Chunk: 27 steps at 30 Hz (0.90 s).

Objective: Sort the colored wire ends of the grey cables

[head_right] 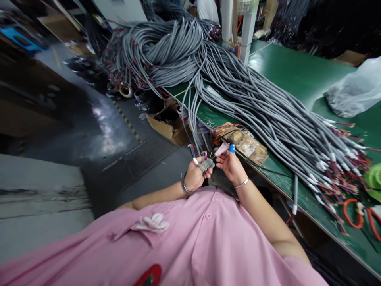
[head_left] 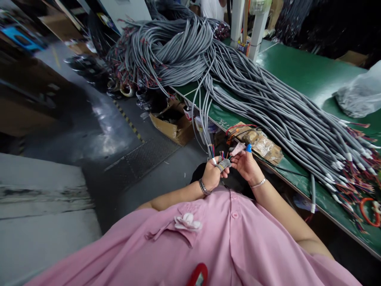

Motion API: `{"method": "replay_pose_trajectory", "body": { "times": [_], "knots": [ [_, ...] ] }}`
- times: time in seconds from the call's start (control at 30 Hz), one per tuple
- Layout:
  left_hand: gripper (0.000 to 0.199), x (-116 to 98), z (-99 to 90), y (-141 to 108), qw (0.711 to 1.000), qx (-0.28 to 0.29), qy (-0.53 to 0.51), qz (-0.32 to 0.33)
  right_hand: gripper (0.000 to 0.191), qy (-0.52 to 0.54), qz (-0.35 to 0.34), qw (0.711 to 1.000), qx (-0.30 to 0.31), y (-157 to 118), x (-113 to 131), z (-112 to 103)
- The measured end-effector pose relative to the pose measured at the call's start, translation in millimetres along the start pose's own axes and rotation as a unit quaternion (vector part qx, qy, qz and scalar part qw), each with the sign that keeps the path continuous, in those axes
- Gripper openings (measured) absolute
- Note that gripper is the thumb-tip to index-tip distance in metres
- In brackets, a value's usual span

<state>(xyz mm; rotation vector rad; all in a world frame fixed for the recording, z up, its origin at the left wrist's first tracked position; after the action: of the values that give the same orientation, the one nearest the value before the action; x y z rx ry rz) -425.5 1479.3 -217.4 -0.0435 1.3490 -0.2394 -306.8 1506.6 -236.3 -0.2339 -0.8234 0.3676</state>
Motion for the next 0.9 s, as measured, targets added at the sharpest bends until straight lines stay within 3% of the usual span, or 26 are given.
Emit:
{"method": "replay_pose_trajectory", "body": {
  "times": [0.1, 0.2, 0.4, 0.63, 0.73, 0.9],
  "knots": [
    [0.034, 1.9, -4.3, -3.7, 1.000, 0.007, 0.021, 0.000, 0.057, -0.075, 0.057, 0.995, 0.035, -10.7, -5.9, -0.7],
    [0.036, 3.7, -6.7, -8.0, 0.998, 0.020, 0.061, -0.004, 0.044, -0.143, 0.065, 0.986, 0.048, -20.2, -4.0, -0.5],
    [0.034, 4.7, -1.3, -12.7, 0.990, 0.065, 0.126, -0.003, 0.027, -0.239, -0.031, 0.970, 0.038, -27.3, 13.7, 11.2],
    [0.034, 11.9, 15.1, -15.2, 0.973, 0.161, 0.155, -0.057, 0.029, -0.289, -0.084, 0.951, 0.071, -34.9, 16.4, 29.3],
    [0.033, 16.5, 8.7, -11.6, 0.981, 0.127, 0.128, -0.069, 0.032, -0.280, -0.086, 0.955, 0.047, -35.2, 18.4, 18.0],
    [0.035, 19.2, -5.0, -6.8, 0.994, 0.050, 0.086, -0.055, 0.032, -0.216, -0.022, 0.976, 0.033, -36.9, 2.7, -1.3]
  ]
}}
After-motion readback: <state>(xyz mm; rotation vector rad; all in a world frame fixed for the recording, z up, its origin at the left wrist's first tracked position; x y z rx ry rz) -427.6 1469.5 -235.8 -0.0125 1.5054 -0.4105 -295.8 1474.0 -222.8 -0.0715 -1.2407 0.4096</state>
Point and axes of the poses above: each hand's wrist, its own y-axis towards the middle knuckle, its own z-axis out of the palm, x = y × z, the point moved 9 cm from there along y, towards the middle knuckle, and after that the axes turned 6 degrees about y, right-handed, at the moved point
